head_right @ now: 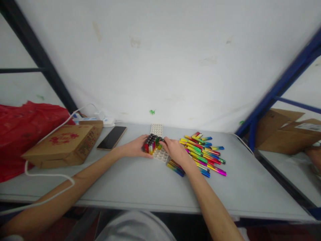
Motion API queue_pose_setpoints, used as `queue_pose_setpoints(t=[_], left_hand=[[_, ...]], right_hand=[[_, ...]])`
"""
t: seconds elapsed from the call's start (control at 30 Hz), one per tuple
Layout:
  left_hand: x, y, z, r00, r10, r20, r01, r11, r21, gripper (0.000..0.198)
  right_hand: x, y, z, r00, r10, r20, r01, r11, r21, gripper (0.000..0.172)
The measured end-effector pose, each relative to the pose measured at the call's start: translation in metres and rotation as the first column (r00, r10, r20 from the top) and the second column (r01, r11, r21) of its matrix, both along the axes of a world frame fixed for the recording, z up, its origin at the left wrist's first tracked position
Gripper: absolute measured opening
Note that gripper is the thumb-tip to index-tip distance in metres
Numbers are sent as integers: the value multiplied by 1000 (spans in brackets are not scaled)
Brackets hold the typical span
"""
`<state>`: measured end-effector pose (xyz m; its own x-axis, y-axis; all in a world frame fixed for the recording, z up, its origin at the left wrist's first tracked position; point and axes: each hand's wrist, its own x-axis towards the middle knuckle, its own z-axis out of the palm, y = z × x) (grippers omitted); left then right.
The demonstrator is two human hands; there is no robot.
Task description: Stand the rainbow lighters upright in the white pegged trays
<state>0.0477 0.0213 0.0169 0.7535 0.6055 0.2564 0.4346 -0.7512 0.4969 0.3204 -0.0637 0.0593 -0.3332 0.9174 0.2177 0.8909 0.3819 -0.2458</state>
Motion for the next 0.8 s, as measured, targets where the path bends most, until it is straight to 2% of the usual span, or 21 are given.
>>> queue_pose_setpoints(t=[0.2, 0.33, 0.43, 0.5, 0.63, 0.8], left_hand=[[-1, 3, -3, 1000, 4, 17, -3, 1000, -6, 88], [-2, 3, -3, 1000, 14, 4, -14, 1000, -11, 87], [-2, 1, -2, 1000, -3, 16, 3, 1000, -6, 88], [-2, 0, 0, 1000, -5, 20, 5, 1000, 1, 89], [-2, -1, 2, 1000, 7, 2, -7, 1000, 0, 88], [-1, -1, 2, 1000, 30, -9, -30, 1000, -6, 86]], right_hand=[[-9, -3, 8, 984, -91, 151, 86, 996, 39, 42], [1, -4, 9, 996, -30, 78, 24, 997, 78, 48], [23, -1, 11, 999, -52, 15, 50, 990, 132, 52], [43, 3, 13, 994, -114, 3, 112, 981, 161, 50], [88, 11, 14, 949, -314, 18, 307, 937, 169, 42], [133, 9, 8, 840, -540, 52, 537, 841, 62, 32]])
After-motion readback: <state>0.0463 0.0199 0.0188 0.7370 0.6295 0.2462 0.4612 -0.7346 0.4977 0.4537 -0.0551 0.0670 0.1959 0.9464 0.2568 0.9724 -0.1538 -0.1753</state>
